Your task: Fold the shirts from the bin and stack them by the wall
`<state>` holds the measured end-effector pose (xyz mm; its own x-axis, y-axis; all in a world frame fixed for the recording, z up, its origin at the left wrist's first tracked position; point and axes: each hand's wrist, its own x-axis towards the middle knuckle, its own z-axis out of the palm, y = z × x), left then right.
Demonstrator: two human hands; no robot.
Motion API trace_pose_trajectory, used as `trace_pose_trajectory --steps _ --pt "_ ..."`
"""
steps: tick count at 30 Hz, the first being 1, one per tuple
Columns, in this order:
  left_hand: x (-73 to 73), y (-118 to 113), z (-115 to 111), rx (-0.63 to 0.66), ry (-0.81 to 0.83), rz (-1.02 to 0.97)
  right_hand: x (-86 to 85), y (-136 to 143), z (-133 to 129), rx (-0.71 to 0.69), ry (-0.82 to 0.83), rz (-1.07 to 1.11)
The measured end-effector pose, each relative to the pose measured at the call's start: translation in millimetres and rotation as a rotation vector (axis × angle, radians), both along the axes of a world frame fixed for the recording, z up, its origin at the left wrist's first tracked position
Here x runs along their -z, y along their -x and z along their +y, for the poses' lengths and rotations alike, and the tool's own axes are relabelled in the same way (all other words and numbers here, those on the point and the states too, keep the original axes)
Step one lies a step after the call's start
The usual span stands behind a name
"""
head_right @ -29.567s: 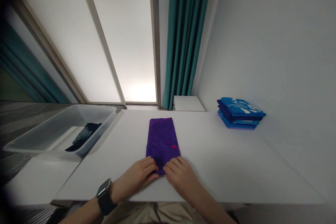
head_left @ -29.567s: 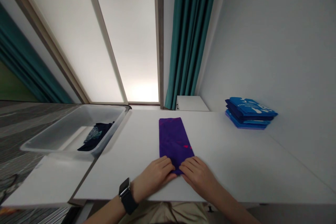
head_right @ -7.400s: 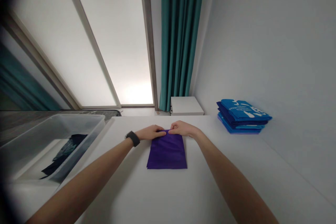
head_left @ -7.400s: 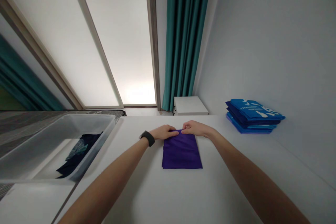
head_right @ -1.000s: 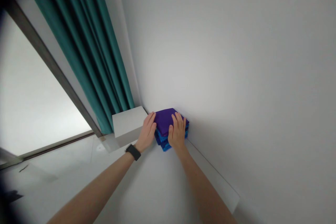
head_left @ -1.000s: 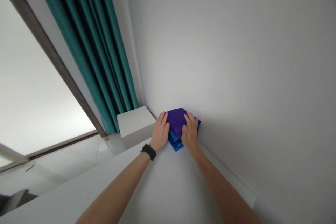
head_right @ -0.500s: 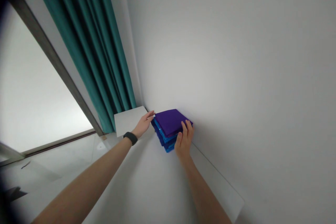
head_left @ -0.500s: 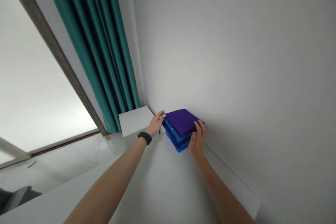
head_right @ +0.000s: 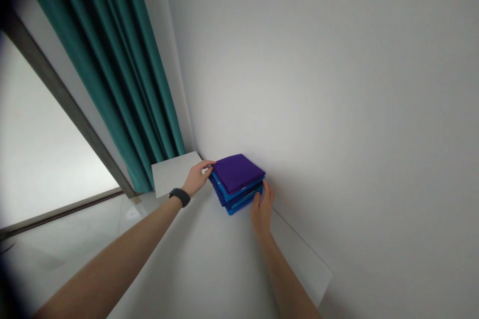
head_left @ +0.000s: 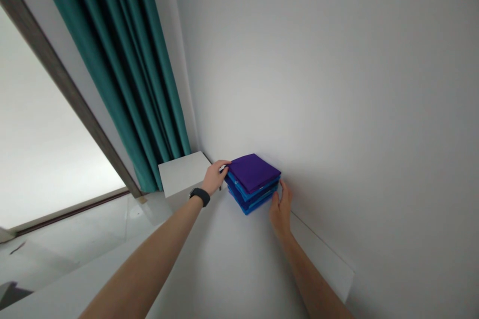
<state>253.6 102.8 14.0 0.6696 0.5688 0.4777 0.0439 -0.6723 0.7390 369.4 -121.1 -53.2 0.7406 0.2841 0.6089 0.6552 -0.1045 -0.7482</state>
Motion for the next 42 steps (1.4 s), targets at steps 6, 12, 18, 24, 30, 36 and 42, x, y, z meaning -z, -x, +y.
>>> trace_pose_trajectory --steps 6,12,18,24,30,36,42 --pt "6.6 0 1 0.005 -0.034 0.023 14.2 14 -9 -0.018 0.037 -0.018" --pt "4.0 7 -21 -0.125 -0.222 -0.059 18.1 40 -12 -0.114 0.169 -0.208" --pt "2.0 36 -69 0.132 -0.498 0.02 5.5 55 -3 -0.165 0.333 -0.438" --pt "21.1 54 -95 0.059 -0.47 -0.017 6.6 63 -2 -0.172 0.298 -0.473" --pt "30.7 55 -107 0.11 -0.437 -0.003 7.9 64 -7 -0.215 0.237 -0.497" --pt "45.4 56 -114 0.118 -0.398 -0.03 7.2 62 -3 -0.236 0.247 -0.53" --pt "52.5 57 -120 0.142 -0.385 -0.044 9.9 61 -3 -0.265 0.248 -0.526"
